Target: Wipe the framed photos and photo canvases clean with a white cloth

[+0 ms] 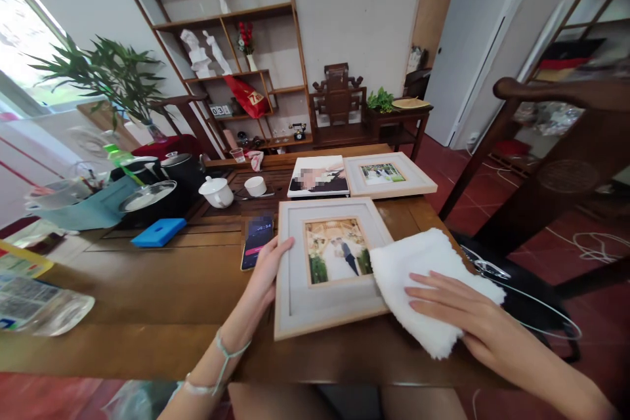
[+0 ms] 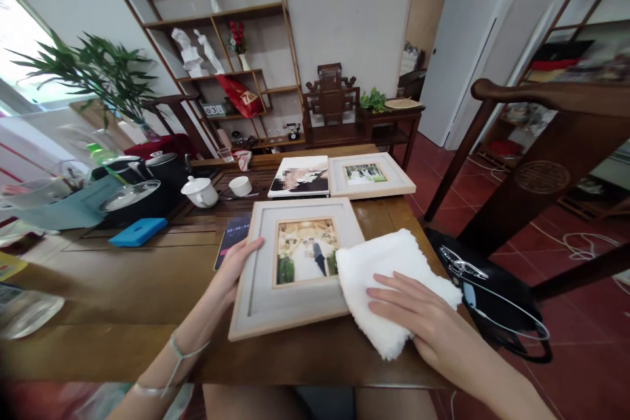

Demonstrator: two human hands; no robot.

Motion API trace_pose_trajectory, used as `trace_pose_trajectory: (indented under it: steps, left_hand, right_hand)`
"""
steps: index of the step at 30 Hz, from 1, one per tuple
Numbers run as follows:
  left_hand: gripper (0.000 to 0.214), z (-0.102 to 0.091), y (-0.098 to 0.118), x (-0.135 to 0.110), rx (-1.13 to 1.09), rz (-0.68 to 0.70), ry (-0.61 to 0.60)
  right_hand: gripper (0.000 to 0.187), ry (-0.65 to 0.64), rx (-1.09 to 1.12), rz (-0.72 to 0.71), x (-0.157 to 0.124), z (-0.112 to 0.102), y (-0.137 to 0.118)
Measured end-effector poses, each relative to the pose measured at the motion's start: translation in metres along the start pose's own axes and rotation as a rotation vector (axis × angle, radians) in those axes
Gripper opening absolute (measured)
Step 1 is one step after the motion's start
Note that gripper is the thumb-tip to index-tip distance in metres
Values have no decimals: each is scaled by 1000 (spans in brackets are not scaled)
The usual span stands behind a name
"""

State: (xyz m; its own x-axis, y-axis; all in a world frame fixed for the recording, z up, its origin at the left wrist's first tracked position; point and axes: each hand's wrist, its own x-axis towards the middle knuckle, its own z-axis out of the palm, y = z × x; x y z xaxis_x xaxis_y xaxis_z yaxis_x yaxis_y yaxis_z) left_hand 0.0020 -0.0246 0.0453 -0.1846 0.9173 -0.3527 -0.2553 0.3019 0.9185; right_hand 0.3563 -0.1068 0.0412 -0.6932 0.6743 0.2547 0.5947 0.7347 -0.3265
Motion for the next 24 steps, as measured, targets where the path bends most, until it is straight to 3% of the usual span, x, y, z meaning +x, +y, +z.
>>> trace_pose_trajectory:
  steps: [3, 7, 9, 11, 14, 17, 20, 24]
  left_hand:
    - [16, -18, 22, -15, 2, 53, 130]
    - [14, -38, 61, -30, 35, 220, 314]
    - [14, -40, 83, -33, 54, 289, 411]
    - [15, -32, 105, -30, 59, 282, 430]
    - [22, -4, 131, -17, 18, 159, 342]
    - [28, 37, 142, 13, 17, 44, 181]
    - [26, 80, 140, 60, 104, 71, -12]
    - [26, 139, 128, 126, 484, 210, -152]
  right_hand:
    - [79, -49, 56, 8, -15, 5, -3]
    - [71, -178, 222, 162, -26, 1, -1]
    - [66, -150, 343, 241, -14, -8, 3]
    - [61, -15, 485, 338, 13, -22, 8]
    - [55, 199, 826, 416, 73, -45, 18]
    - [59, 222, 977, 520, 123, -68, 37]
    - [48, 313, 701, 729, 142, -87, 72]
    - [34, 320, 241, 910, 143, -105, 139]
